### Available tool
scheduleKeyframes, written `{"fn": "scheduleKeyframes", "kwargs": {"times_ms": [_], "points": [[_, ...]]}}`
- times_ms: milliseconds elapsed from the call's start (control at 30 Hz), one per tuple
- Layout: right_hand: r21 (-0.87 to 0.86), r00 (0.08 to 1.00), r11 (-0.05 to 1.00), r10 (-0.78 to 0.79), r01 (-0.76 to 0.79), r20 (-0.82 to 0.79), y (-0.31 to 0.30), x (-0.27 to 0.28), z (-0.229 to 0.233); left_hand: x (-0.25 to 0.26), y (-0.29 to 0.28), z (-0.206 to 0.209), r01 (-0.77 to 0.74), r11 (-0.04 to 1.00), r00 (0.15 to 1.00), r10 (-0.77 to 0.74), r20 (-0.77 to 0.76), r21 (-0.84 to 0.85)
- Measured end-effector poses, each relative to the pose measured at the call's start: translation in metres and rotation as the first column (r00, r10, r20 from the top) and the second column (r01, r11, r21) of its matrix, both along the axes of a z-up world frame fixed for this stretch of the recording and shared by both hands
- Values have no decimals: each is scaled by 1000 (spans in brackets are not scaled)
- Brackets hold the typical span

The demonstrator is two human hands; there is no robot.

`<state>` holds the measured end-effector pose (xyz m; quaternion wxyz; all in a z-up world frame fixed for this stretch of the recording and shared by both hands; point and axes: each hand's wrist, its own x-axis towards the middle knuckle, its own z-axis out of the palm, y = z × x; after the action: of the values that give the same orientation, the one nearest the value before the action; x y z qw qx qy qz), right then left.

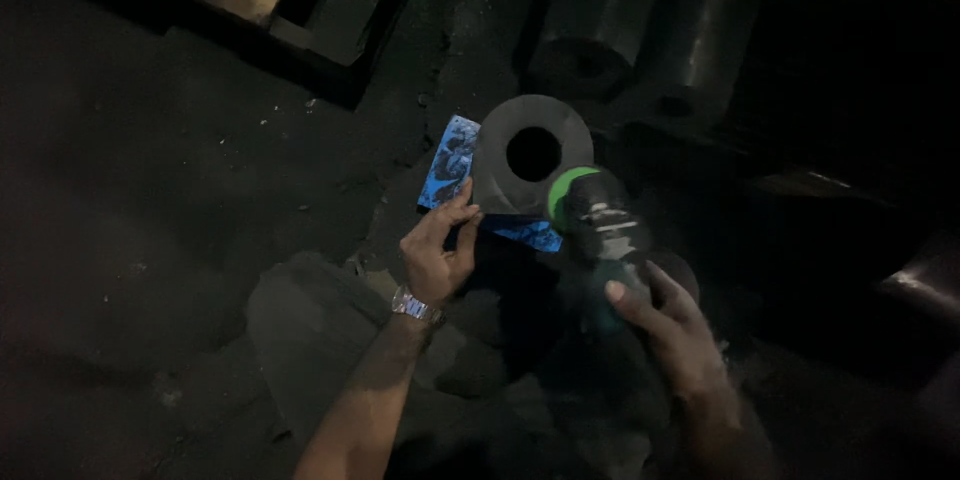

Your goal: Using an angle grinder to sand and smooth the edges of a black plastic component.

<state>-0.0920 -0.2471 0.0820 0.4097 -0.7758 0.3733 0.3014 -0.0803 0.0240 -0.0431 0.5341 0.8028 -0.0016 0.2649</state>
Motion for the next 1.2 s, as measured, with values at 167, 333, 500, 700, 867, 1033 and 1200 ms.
{"fn": "scheduleKeyframes", "kwargs": {"times_ms": [167,333,500,700,867,1033,1200], "points": [[122,992,992,-51,37,118,19,22,38,1,2,-4,-2,999,999,4,50,-46],[94,992,995,-35,23,121,-14,-18,0,2,-2,-4,-24,1000,1000,25,15,-17],[247,984,964,-133,100,119,-3,-7,0,0,1,-18,-12,998,999,14,38,-57],[80,981,983,-171,164,90,4,-10,10,2,2,0,4,1000,998,-3,56,-13],[200,987,976,-114,89,118,10,6,24,2,-3,-6,1,998,996,5,90,-69],[-25,995,997,-74,76,74,18,14,31,-3,6,14,8,998,999,-5,-50,57],[49,981,990,-140,134,131,-56,-44,-12,-35,21,158,74,996,994,-70,-89,44]]}}
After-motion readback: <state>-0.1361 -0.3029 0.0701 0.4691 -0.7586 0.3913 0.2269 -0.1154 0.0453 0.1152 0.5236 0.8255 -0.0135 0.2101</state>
